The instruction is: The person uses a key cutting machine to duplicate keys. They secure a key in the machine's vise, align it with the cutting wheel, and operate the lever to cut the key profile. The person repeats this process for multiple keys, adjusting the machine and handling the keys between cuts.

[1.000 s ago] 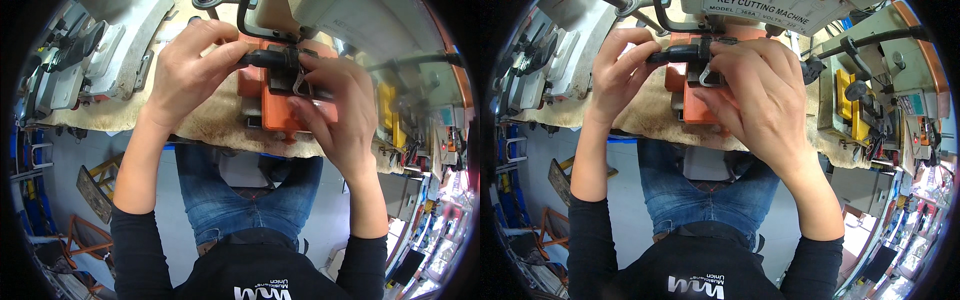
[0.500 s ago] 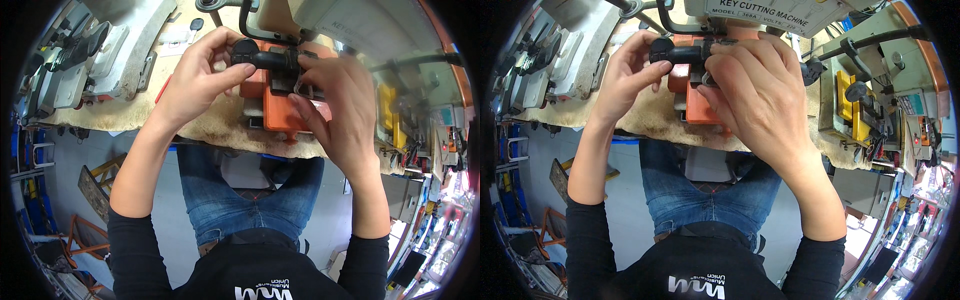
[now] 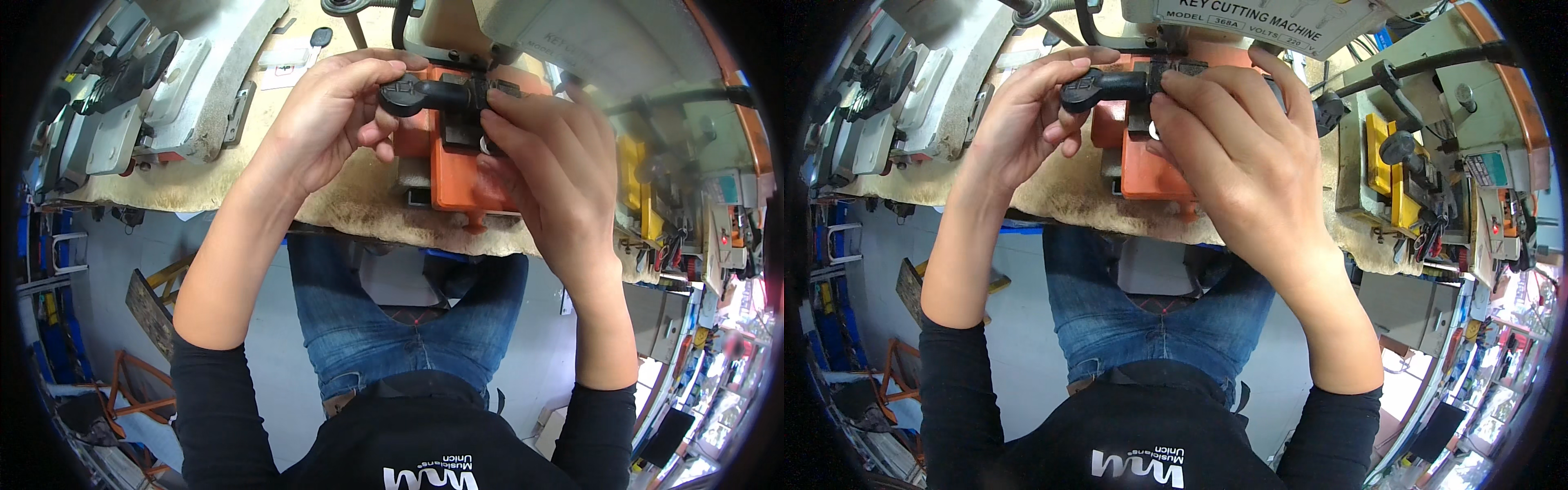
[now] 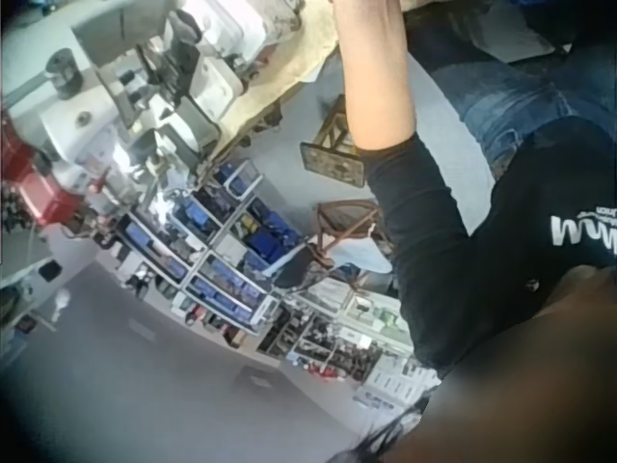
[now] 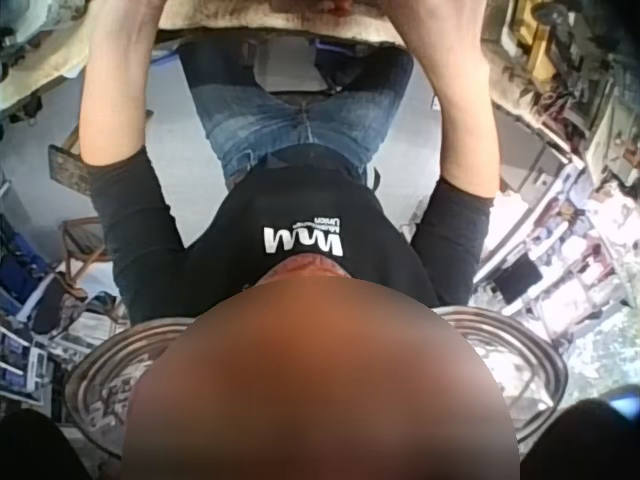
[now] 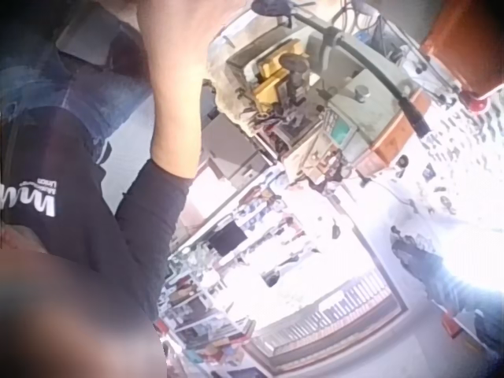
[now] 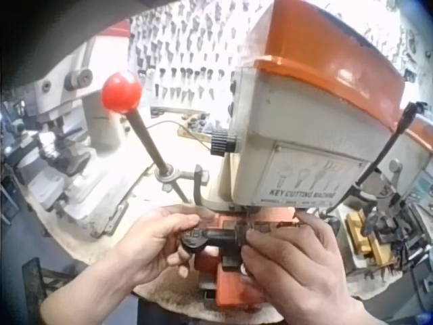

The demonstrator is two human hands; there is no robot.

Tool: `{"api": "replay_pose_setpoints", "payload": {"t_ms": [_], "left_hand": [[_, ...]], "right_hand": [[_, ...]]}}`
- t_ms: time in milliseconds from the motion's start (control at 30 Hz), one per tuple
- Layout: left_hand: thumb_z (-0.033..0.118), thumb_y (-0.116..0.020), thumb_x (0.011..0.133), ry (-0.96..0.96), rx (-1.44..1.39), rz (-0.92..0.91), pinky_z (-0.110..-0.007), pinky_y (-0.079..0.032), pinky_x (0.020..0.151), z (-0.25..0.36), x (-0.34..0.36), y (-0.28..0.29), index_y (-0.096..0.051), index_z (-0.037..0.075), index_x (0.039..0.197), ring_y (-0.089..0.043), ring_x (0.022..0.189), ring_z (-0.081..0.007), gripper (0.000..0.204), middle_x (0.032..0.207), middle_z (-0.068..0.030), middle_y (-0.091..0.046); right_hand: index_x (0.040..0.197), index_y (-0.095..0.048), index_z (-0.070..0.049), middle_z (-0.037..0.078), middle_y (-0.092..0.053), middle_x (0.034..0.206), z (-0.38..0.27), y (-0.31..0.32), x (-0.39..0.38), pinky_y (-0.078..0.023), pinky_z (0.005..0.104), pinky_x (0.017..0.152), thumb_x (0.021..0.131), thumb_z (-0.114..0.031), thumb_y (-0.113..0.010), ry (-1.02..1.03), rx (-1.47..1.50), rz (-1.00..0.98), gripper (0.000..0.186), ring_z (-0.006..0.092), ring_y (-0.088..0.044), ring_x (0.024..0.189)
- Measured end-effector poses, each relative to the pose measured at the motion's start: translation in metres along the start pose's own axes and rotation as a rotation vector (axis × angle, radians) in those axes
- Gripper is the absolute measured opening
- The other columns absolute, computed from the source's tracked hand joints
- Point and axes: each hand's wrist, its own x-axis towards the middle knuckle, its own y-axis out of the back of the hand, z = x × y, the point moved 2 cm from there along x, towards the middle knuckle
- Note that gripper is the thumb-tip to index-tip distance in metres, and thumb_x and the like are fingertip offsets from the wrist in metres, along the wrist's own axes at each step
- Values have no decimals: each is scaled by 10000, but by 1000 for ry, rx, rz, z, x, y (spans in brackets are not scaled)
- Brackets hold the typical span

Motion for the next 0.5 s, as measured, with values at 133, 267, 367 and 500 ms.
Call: {"api": "replay_pose_setpoints", "payload": {"t_ms": [133,267,367,500], "left_hand": [[247,-532,960,-496,702,221,-221,-504,558,-6,-8,-9,-609,19,1182,-565,687,-75,328,802,-40,-589],[312,-541,971,-692,933,299,-202,-462,531,-15,-10,-8,-667,13,1033,-564,648,-70,330,747,-20,-584],[375,-553,964,-357,582,177,-185,-393,477,-8,-3,-10,-690,14,857,-519,522,-48,400,610,22,-548],[292,-624,927,-299,625,135,-186,-396,483,-3,-5,-4,-686,11,897,-516,552,-34,289,646,17,-577]], "right_hand": [[952,-656,-7,112,-671,1034,3,-2,-2,-433,450,929,688,-69,-757,-33,49,33,289,301,-612,945],[933,-654,-3,114,-680,1019,3,-5,-6,-427,466,950,684,-78,-767,-68,80,69,283,297,-620,945],[914,-650,3,116,-685,1008,3,-5,-7,-428,467,956,684,-81,-768,-72,74,70,272,298,-626,937],[891,-649,9,122,-689,1010,5,-4,-4,-448,433,911,679,-82,-769,-25,59,61,261,296,-627,914]]}}
